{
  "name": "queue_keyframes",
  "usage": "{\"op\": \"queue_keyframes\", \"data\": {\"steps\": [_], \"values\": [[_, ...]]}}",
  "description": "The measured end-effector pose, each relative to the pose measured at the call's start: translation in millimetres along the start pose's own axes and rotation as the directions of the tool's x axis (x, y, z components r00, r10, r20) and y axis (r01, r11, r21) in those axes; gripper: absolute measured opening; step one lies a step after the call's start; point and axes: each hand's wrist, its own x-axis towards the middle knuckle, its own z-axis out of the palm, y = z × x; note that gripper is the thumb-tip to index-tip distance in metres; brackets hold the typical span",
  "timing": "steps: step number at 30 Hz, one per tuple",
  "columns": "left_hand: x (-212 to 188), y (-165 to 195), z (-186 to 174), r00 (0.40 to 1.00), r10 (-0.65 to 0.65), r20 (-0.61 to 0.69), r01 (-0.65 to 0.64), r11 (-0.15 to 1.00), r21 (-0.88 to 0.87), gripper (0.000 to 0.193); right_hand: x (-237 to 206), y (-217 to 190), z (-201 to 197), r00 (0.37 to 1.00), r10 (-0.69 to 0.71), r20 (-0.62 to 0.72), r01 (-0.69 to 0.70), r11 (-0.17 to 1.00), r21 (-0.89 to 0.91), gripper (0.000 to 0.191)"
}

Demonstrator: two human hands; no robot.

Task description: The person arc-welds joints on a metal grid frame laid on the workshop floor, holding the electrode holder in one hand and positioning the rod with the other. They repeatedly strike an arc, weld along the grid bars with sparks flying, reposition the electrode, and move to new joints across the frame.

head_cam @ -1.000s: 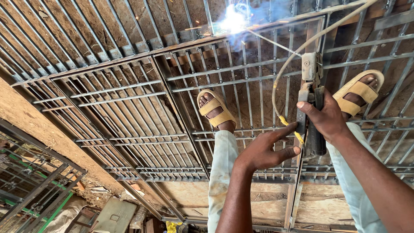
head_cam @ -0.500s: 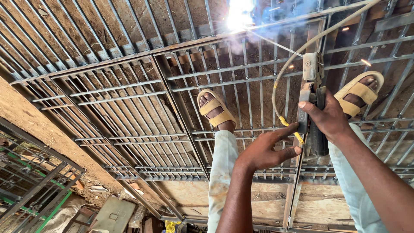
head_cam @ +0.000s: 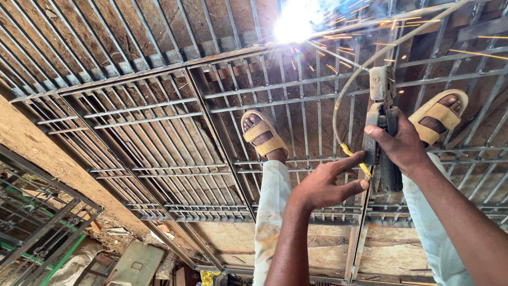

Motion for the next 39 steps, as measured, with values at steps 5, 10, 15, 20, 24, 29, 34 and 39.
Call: {"op": "queue_keyframes", "data": {"steps": [5,10,15,20,24,29,34,39], "values": [[3.0,-1.3,-0.6,0.999,-0.022,0.035,0.025,0.995,-0.099,0.086,-0.5,7.6,8.1,0.98,-0.196,-0.022,0.196,0.98,0.036,0.055],[2.1,-8.2,1.3,1.0,-0.01,0.018,0.012,0.993,-0.118,0.095,8.2,17.4,21.7,0.988,-0.15,-0.035,0.154,0.973,0.173,0.053],[3.2,-18.1,2.8,0.998,-0.055,-0.026,0.051,0.992,-0.115,0.102,25.7,20.4,41.8,0.991,-0.13,-0.016,0.131,0.98,0.148,0.052],[3.0,-25.5,5.3,0.992,-0.099,-0.08,0.097,0.995,-0.035,0.1,29.6,22.1,52.7,0.991,-0.133,0.002,0.131,0.976,0.176,0.058],[3.2,-27.2,7.5,0.991,-0.039,-0.126,0.042,0.999,0.021,0.096,28.6,18.6,46.6,0.989,-0.144,0.028,0.136,0.971,0.197,0.058],[4.0,-23.0,9.0,0.991,0.003,-0.136,-0.015,0.996,-0.088,0.098,24.7,9.9,39.9,0.995,-0.092,0.046,0.083,0.983,0.166,0.052],[3.6,-17.2,10.5,0.989,-0.038,-0.14,0.031,0.998,-0.051,0.096,24.2,7.5,36.9,0.996,-0.056,0.064,0.043,0.98,0.196,0.049],[2.9,-15.8,12.6,0.989,-0.026,-0.145,0.02,0.999,-0.047,0.096,26.7,15.6,34.5,0.995,-0.058,0.078,0.037,0.967,0.251,0.051]]}}
